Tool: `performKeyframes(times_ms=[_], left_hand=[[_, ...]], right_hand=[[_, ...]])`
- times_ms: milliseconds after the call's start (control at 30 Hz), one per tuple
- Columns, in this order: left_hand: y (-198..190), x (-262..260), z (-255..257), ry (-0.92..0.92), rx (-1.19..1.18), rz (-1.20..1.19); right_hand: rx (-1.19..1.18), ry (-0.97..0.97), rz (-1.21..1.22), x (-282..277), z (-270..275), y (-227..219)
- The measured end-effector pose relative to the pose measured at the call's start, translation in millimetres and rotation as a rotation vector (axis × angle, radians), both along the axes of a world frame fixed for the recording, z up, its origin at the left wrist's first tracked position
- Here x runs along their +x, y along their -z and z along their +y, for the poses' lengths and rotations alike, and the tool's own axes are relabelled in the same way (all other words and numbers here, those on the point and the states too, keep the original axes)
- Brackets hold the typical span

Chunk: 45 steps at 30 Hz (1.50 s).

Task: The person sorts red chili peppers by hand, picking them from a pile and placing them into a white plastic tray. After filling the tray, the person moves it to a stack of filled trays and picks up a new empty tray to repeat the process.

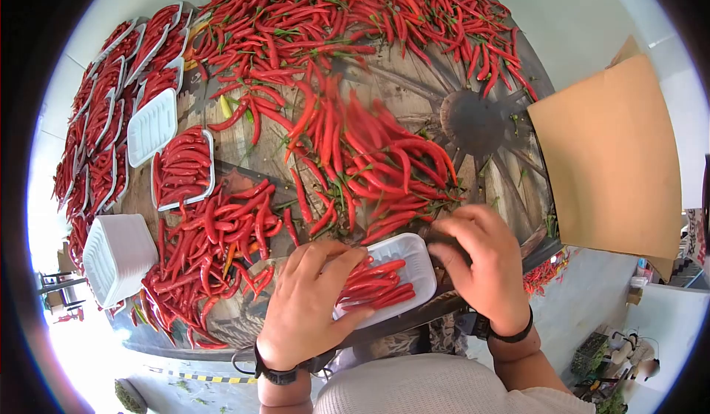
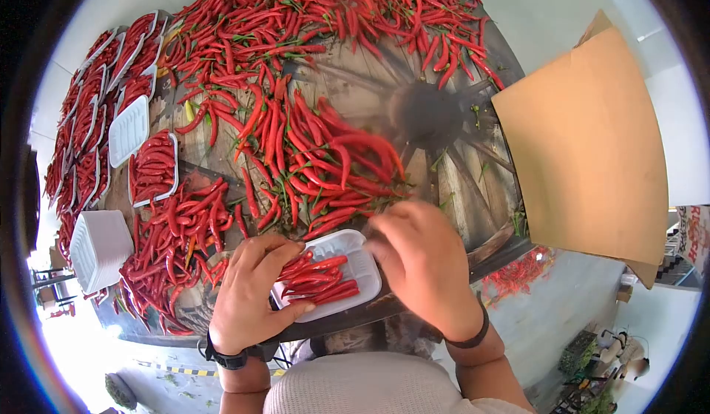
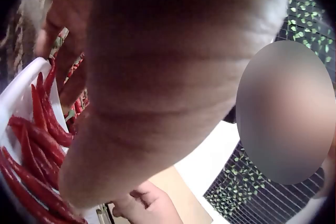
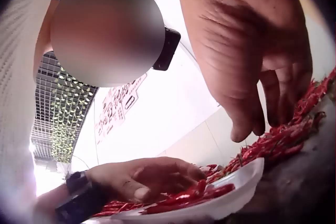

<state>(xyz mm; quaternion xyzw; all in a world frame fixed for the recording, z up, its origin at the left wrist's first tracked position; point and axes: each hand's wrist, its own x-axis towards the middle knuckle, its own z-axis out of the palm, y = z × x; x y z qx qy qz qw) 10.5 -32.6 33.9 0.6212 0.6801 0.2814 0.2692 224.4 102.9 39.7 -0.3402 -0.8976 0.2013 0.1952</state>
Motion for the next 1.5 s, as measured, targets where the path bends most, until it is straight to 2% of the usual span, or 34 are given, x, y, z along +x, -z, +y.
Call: performKeyframes(times_ms=[33, 100, 300, 367, 500, 800, 867, 1100, 1167, 1400, 1500], left_hand=[[0, 1, 1, 0.0, 0.013, -0.001], [-1, 1, 2, -0.005, 0.03, -0.004], [9, -2, 1, -0.078, 0.14, -0.036], [11, -3, 1, -0.147, 0.209, -0.051], [11, -4, 0, -0.167, 0.247, -0.091], [13, -5, -1, -0.171, 0.264, -0.109], [14, -5, -1, -0.164, 0.295, -0.134], [13, -5, -1, -0.173, 0.278, -0.134], [13, -5, -1, -0.182, 0.274, -0.137], [13, -5, -2, -0.193, 0.279, -0.149], [12, -4, -3, -0.195, 0.269, -0.146]], right_hand=[[0.075, 0.036, 0.018, -2, 5, 0], [0.077, 0.035, 0.005, -6, 15, 0], [0.059, -0.095, -0.008, -28, 30, 9], [0.167, -0.07, -0.086, -31, 33, 16], [0.162, -0.048, -0.152, -30, 34, 14], [0.196, -0.047, -0.096, -25, 31, 6], [0.231, 0.051, -0.026, -22, 26, 0], [0.174, -0.021, -0.014, -24, 26, 16], [0.13, -0.043, -0.112, -27, 24, 19], [0.142, -0.039, -0.184, -22, 27, 20], [0.097, 0.066, -0.113, -16, 24, 23]])
